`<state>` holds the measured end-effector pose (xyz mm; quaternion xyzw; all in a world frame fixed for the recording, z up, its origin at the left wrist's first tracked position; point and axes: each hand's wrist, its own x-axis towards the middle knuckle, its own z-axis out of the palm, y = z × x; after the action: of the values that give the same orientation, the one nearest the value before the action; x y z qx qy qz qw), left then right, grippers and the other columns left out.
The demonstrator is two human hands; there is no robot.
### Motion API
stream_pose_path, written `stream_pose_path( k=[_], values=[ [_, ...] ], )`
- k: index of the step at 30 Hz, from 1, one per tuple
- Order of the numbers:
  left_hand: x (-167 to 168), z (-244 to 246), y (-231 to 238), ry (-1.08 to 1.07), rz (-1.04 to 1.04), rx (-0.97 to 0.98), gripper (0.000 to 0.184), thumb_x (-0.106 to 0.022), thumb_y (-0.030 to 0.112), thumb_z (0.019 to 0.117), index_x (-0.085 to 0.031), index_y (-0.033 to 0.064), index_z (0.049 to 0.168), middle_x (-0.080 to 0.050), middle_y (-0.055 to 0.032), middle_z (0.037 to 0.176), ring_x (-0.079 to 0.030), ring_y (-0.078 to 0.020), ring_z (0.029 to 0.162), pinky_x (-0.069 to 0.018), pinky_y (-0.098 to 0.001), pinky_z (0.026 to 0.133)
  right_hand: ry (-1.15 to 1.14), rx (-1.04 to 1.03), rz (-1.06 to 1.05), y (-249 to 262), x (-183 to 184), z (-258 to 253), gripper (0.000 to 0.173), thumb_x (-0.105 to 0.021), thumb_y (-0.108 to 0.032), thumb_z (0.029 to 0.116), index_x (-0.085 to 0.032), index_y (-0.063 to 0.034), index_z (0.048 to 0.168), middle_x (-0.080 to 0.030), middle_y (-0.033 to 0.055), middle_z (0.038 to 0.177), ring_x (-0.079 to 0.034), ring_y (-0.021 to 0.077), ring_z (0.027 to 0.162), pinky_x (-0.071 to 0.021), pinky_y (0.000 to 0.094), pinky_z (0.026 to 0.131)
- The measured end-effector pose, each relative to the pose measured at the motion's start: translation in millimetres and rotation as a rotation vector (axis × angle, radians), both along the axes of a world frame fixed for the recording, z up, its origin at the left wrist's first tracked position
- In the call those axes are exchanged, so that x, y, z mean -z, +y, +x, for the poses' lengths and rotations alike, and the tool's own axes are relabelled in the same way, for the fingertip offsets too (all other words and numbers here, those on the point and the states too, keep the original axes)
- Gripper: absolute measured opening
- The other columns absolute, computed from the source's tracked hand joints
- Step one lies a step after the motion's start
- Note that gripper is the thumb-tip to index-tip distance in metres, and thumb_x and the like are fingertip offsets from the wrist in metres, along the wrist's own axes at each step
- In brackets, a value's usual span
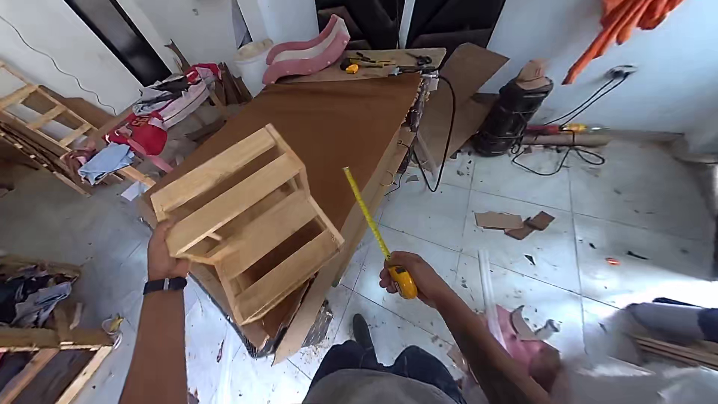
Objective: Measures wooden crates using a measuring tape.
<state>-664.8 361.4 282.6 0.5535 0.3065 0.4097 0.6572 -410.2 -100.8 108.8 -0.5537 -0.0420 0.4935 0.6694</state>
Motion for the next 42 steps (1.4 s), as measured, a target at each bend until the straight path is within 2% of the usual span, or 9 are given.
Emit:
stream_pose_path(
  k=[3,6,9,11,16,20,28,33,42],
  values=[
    [14.5,15.6,51.8,0.195,-0.042,0.030,0.041,-0.045,0.037,0.1044,-0.057,0.0129,0.135,-0.070,-0.0079,0.119,-0.069,-0.0201,0.108,-0.0594,-0.0470,0.090,0.045,-0.135,-0.017,41.9,9.3,51.6,0.032,-0.039,-0.023,0.1088,-0.057,0.0022,0.114,-0.074,0.0216,0.097,-0.075,0.0338,0.084,-0.0631,0.0462,0.075],
    [6.6,13.5,85.0,0.770,0.129,-0.107,0.048,-0.048,0.044,0.1046,-0.060,0.0091,0.135,-0.069,-0.0133,0.122,-0.068,-0.0250,0.107,-0.0575,-0.0503,0.088,0.115,-0.256,-0.058,85.5,30.6,85.7,0.033,-0.037,-0.024,0.1095,-0.055,0.0019,0.120,-0.074,0.0211,0.097,-0.075,0.0331,0.083,-0.0632,0.0455,0.075],
    [-41.4,35.2,63.0,1.195,0.584,-0.204,0.068,-0.064,0.046,0.0987,-0.047,0.0066,0.152,-0.049,-0.0262,0.150,-0.046,-0.0424,0.140,-0.0370,-0.0662,0.113,0.157,-0.379,-0.056,129.7,44.5,114.2,0.032,-0.038,-0.023,0.1079,-0.055,0.0024,0.118,-0.074,0.0208,0.094,-0.075,0.0327,0.080,-0.0636,0.0456,0.072],
    [-52.7,64.8,37.1,1.194,0.827,-0.180,0.077,-0.060,0.056,0.0970,-0.041,0.0121,0.157,-0.038,-0.0244,0.159,-0.034,-0.0439,0.148,-0.0299,-0.0668,0.118,0.187,-0.453,-0.044,157.8,55.5,128.4,0.033,-0.037,-0.022,0.1088,-0.056,0.0042,0.116,-0.074,0.0208,0.092,-0.075,0.0316,0.078,-0.0637,0.0444,0.072],
    [-4.1,128.5,18.3,1.387,0.946,-0.079,0.070,-0.028,0.074,0.0994,-0.038,0.0383,0.159,-0.031,0.0025,0.168,-0.024,-0.0285,0.156,-0.0222,-0.0684,0.121,0.310,-0.511,-0.082,212.1,63.4,164.0,0.037,-0.038,-0.026,0.1097,-0.058,0.0040,0.120,-0.074,0.0216,0.092,-0.075,0.0317,0.079,-0.0635,0.0444,0.072],
    [-3.7,132.8,16.4,1.447,0.879,-0.077,0.072,-0.029,0.074,0.0989,-0.037,0.0371,0.160,-0.028,0.0015,0.169,-0.020,-0.0290,0.158,-0.0179,-0.0667,0.123,0.280,-0.560,-0.110,216.0,65.0,172.0,0.033,-0.043,-0.026,0.1083,-0.057,0.0000,0.123,-0.073,0.0182,0.091,-0.074,0.0285,0.076,-0.0627,0.0425,0.070],
    [-10.6,140.3,12.5,1.454,0.782,-0.082,0.065,-0.032,0.068,0.1010,-0.035,0.0402,0.160,-0.025,0.0055,0.170,-0.018,-0.0240,0.158,-0.0184,-0.0634,0.124,0.311,-0.567,-0.033,99.0,74.8,101.8,0.030,-0.047,-0.029,0.1055,-0.055,-0.0014,0.113,-0.071,0.0191,0.090,-0.074,0.0347,0.075,-0.0639,0.0531,0.068],
    [-6.7,138.9,16.8,1.374,0.756,-0.076,0.067,-0.038,0.070,0.0997,-0.036,0.0391,0.160,-0.024,0.0051,0.170,-0.017,-0.0217,0.158,-0.0199,-0.0588,0.126,0.330,-0.551,-0.032,89.8,76.4,86.4,0.032,-0.045,-0.031,0.1075,-0.057,-0.0023,0.113,-0.072,0.0181,0.092,-0.074,0.0335,0.078,-0.0645,0.0510,0.069],
    [-10.0,142.7,9.3,1.433,0.782,-0.113,0.073,-0.029,0.078,0.0972,-0.035,0.0408,0.160,-0.026,0.0042,0.170,-0.018,-0.0287,0.158,-0.0192,-0.0715,0.119,0.288,-0.468,-0.043,90.3,80.5,59.6,0.030,-0.042,-0.027,0.1087,-0.055,-0.0005,0.114,-0.071,0.0195,0.091,-0.074,0.0325,0.076,-0.0639,0.0464,0.068]
  ],
)
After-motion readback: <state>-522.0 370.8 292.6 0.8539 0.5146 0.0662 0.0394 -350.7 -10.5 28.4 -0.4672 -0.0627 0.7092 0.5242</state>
